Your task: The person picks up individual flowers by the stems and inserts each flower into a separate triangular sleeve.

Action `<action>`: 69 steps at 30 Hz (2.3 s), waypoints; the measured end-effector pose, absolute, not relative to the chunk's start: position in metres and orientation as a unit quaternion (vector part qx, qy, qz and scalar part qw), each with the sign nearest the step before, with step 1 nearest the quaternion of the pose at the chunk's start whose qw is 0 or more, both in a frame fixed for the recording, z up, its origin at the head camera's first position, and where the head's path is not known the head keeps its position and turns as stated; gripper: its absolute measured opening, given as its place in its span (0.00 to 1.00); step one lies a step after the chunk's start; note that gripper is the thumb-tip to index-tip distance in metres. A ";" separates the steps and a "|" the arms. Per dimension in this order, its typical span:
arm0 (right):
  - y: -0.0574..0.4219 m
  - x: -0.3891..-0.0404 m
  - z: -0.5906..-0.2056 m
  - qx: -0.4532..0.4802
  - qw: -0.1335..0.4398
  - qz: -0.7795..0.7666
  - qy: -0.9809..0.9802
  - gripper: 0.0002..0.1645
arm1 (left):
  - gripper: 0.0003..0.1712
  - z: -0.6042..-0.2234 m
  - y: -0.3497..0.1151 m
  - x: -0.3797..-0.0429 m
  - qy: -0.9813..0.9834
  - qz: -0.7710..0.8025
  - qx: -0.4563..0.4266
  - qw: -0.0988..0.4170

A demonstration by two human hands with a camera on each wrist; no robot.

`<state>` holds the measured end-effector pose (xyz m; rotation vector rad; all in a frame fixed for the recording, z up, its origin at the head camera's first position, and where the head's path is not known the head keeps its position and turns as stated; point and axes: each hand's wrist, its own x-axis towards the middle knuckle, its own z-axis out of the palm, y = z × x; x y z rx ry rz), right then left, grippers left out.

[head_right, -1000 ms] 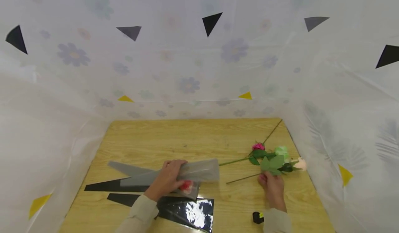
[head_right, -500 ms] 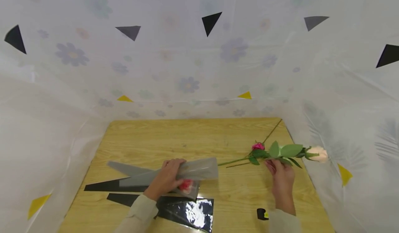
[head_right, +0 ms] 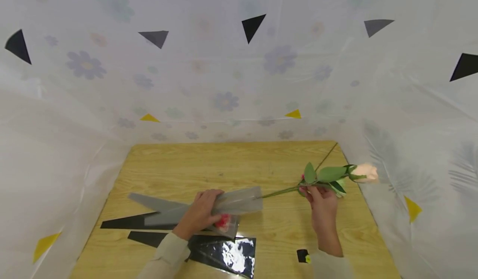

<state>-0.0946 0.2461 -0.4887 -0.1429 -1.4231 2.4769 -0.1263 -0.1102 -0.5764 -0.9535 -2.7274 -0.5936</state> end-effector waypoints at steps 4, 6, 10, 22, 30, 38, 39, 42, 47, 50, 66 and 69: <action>0.235 -0.095 -0.492 -0.031 0.123 0.839 -0.529 0.16 | 0.37 -0.577 -0.108 -0.126 -0.915 -0.209 -0.329 0.106; 0.230 -0.096 -0.494 -0.029 0.118 0.837 -0.533 0.16 | 0.37 -0.578 -0.107 -0.127 -0.913 -0.209 -0.332 0.109; 0.219 -0.097 -0.498 -0.035 0.109 0.830 -0.546 0.18 | 0.37 -0.577 -0.106 -0.127 -0.914 -0.201 -0.334 0.112; 0.197 -0.097 -0.504 -0.046 0.081 0.791 -0.604 0.15 | 0.37 -0.575 -0.103 -0.128 -0.913 -0.196 -0.342 0.108; 0.192 -0.096 -0.503 -0.009 0.070 0.760 -0.646 0.23 | 0.38 -0.574 -0.101 -0.128 -0.909 -0.203 -0.347 0.116; 0.186 -0.094 -0.497 0.021 0.064 0.702 -0.709 0.14 | 0.40 -0.573 -0.098 -0.128 -0.905 -0.206 -0.350 0.124; 0.186 -0.094 -0.495 0.028 0.065 0.687 -0.723 0.12 | 0.40 -0.573 -0.098 -0.128 -0.905 -0.208 -0.349 0.124; 0.186 -0.094 -0.488 0.085 0.076 0.646 -0.755 0.09 | 0.40 -0.572 -0.097 -0.127 -0.905 -0.214 -0.347 0.121; 0.187 -0.094 -0.484 0.185 0.070 0.622 -0.758 0.10 | 0.40 -0.573 -0.096 -0.127 -0.905 -0.222 -0.344 0.118; 0.188 -0.095 -0.491 0.188 0.066 0.605 -0.771 0.11 | 0.39 -0.574 -0.095 -0.126 -0.903 -0.228 -0.346 0.118; 0.183 -0.092 -0.499 0.202 0.231 0.295 -0.905 0.26 | 0.40 -0.576 -0.091 -0.127 -0.895 -0.246 -0.341 0.153; 0.185 -0.091 -0.500 0.185 0.237 0.274 -0.914 0.30 | 0.40 -0.575 -0.091 -0.127 -0.891 -0.262 -0.334 0.163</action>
